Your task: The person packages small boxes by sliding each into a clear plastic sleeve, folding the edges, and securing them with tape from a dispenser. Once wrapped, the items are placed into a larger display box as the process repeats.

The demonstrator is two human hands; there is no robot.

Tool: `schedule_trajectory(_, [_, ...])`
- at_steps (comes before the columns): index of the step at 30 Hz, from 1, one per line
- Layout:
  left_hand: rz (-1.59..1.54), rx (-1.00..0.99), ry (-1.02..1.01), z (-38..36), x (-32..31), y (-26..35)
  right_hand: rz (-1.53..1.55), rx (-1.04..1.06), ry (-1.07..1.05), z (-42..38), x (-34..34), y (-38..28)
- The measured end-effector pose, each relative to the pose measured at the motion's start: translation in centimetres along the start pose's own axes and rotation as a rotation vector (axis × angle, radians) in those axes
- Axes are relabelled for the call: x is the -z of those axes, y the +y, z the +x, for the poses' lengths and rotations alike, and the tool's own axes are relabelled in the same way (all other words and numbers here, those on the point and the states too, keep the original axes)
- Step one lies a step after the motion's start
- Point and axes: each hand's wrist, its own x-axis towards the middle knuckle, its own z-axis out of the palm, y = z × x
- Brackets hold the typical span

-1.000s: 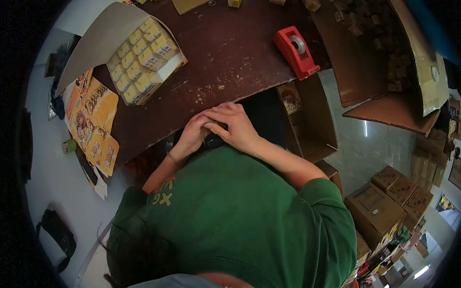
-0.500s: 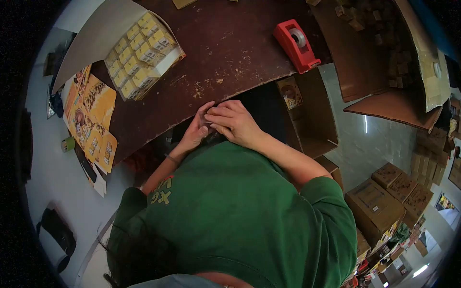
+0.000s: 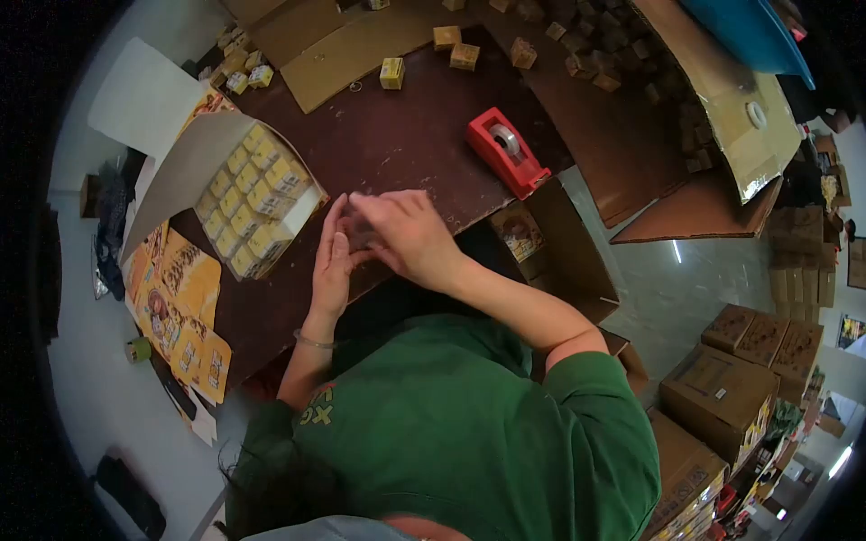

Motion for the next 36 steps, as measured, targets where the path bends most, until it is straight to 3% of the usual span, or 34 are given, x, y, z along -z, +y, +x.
schedule_trajectory(2, [-0.142, 0.101, 0.024, 1.5, 0.3, -0.7, -0.060, 0.103, -0.063, -0.2, -2.7, 0.8])
schedule_trajectory(5, [-0.361, 0.127, 0.143, 3.1, 1.4, -3.2, 0.126, 0.162, -0.170, 2.9, -0.9, 2.4])
schedule_trajectory(7, [-0.494, 0.210, 0.132, 3.4, 2.0, -3.2, 0.155, 0.151, -0.101, 6.0, 2.3, 4.6])
schedule_trajectory(9, [-0.580, 0.245, 0.156, 3.4, 2.6, -3.5, -0.013, -0.119, 0.063, 8.6, 5.3, 10.2])
schedule_trajectory(11, [-0.607, 0.252, 0.153, 3.2, 2.5, -3.0, -0.323, -0.376, 0.116, 9.2, 7.7, 20.6])
schedule_trajectory(14, [-0.605, 0.275, 0.102, 3.8, 1.8, -2.2, -0.460, -0.579, -0.081, 6.2, 10.2, 36.4])
schedule_trajectory(17, [-0.585, 0.309, -0.006, 4.4, 2.4, -2.1, -0.182, -0.577, -0.081, 5.9, 11.0, 35.5])
schedule_trajectory(19, [-0.547, 0.343, -0.106, 4.8, 2.9, -2.1, -0.011, -0.550, -0.049, 8.1, 11.5, 26.0])
schedule_trajectory(21, [-0.458, 0.372, -0.216, 5.4, 1.8, -1.2, 0.237, -0.386, -0.158, 8.5, 10.7, 16.5])
schedule_trajectory(24, [-0.394, 0.282, -0.383, 6.8, -0.5, -0.2, 0.204, -0.237, -0.238, 7.2, 8.8, 8.2])
schedule_trajectory(26, [-0.437, 0.196, -0.529, 7.2, -0.5, -0.8, 0.274, -0.107, -0.259, 6.3, 8.5, 6.0])
schedule_trajectory(27, [-0.459, 0.247, -0.531, 7.0, -0.1, -0.7, 0.310, -0.034, -0.278, 6.0, 8.7, 5.6])
schedule_trajectory(28, [-0.481, 0.301, -0.536, 6.7, 0.3, -0.5, 0.450, -0.147, -0.366, 5.6, 9.3, 5.1])
schedule_trajectory(31, [-0.606, 0.484, -0.739, 6.3, 0.7, 0.2, 0.860, -0.191, -0.655, 5.0, 9.9, 5.1])
schedule_trajectory(32, [-0.597, 0.511, -0.650, 5.2, 0.1, 0.3, 0.955, -0.192, -0.735, 4.6, 9.2, 5.6])
schedule_trajectory(33, [-0.552, 0.506, -0.789, 5.3, 0.0, -0.3, 1.047, -0.191, -0.815, 4.1, 8.3, 6.0])
schedule_trajectory(34, [-0.502, 0.495, -0.929, 5.6, 0.1, -1.2, 1.027, -0.033, -0.758, 4.1, 7.8, 6.1])
schedule_trajectory(36, [-0.682, 0.502, -0.825, 4.6, -0.8, -1.9, 1.040, -0.127, -0.652, 3.6, 7.9, 5.6])
